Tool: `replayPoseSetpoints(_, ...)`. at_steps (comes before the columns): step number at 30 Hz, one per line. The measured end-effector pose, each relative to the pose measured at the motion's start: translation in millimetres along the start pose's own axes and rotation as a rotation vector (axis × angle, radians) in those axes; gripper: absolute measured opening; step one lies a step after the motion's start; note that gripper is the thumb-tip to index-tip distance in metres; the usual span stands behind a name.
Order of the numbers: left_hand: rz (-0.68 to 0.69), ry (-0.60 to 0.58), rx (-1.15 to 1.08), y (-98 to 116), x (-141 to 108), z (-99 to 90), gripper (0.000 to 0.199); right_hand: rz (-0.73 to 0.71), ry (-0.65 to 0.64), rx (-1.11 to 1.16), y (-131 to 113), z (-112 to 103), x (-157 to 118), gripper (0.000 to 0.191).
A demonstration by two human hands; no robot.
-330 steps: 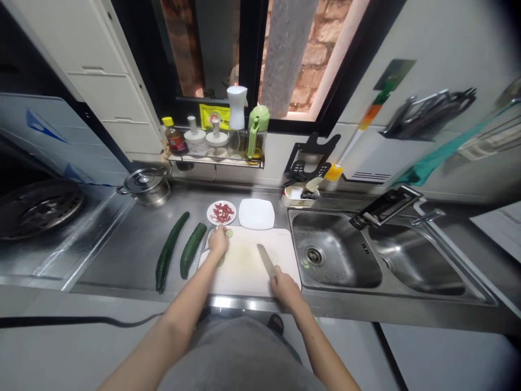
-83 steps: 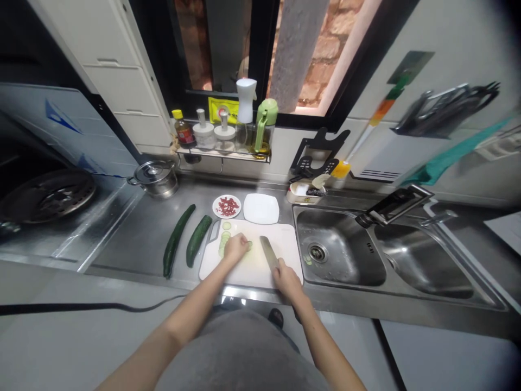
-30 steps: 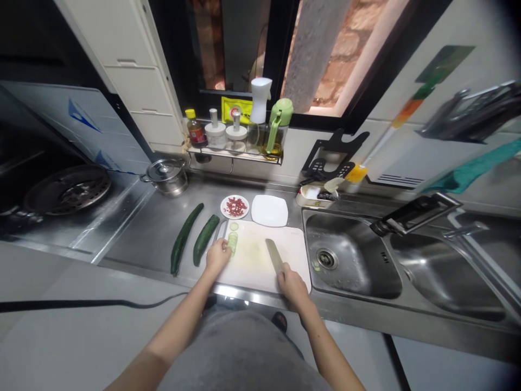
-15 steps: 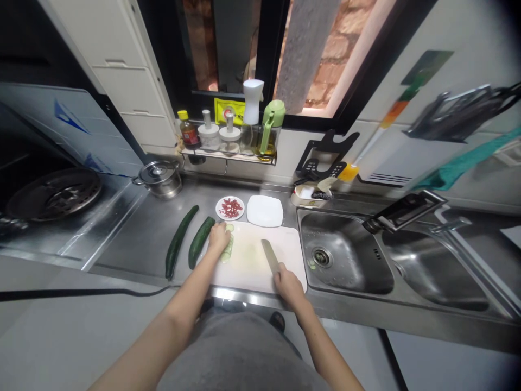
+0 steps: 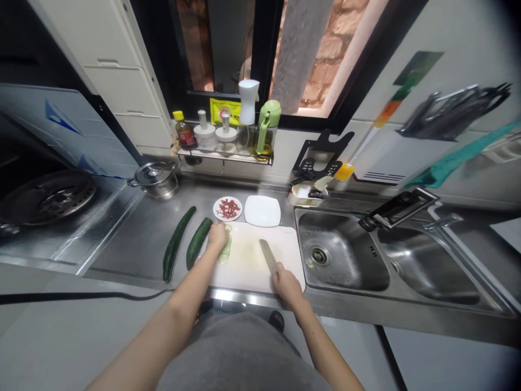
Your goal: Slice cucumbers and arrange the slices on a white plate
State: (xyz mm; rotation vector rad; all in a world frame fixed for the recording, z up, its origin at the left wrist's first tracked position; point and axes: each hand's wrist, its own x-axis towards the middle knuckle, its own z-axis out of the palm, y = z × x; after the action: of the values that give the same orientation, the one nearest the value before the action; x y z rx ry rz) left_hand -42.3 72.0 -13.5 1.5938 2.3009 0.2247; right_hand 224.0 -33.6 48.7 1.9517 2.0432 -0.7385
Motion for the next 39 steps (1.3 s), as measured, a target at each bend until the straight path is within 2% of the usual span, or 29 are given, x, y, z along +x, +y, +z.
replayPoseSetpoints(13, -0.109, 0.019, -0.159, 5.2, 2.7, -7.5, 0.019, 0.004, 0.006, 0.015, 0.7, 0.9, 0.1, 0.028)
replayPoseSetpoints(17, -0.079, 0.023, -0.224, 14.0, -2.6, -12.6, 0.016, 0.007, 0.011, 0.024, 1.7, 3.0, 1.3, 0.029)
replayPoseSetpoints(22, 0.007, -0.036, -0.387, 32.3, -19.5, -11.6, 0.015, -0.004, 0.017, 0.032, 4.4, 7.5, 3.4, 0.029)
replayPoseSetpoints(28, 0.099, -0.188, -0.479, 49.6, -44.6, 6.1, 0.018, -0.018, 0.023, 0.039, 6.6, 9.4, 3.8, 0.03)
replayPoseSetpoints(32, 0.121, -0.239, -0.438, 52.3, -48.5, 16.7, 0.019, -0.026, 0.02, 0.012, 5.7, 8.7, 2.9, 0.03)
replayPoseSetpoints(39, 0.105, -0.207, -0.211, 48.0, -43.0, 17.1, 0.023, -0.039, 0.007, -0.035, 2.2, 5.8, 0.6, 0.029)
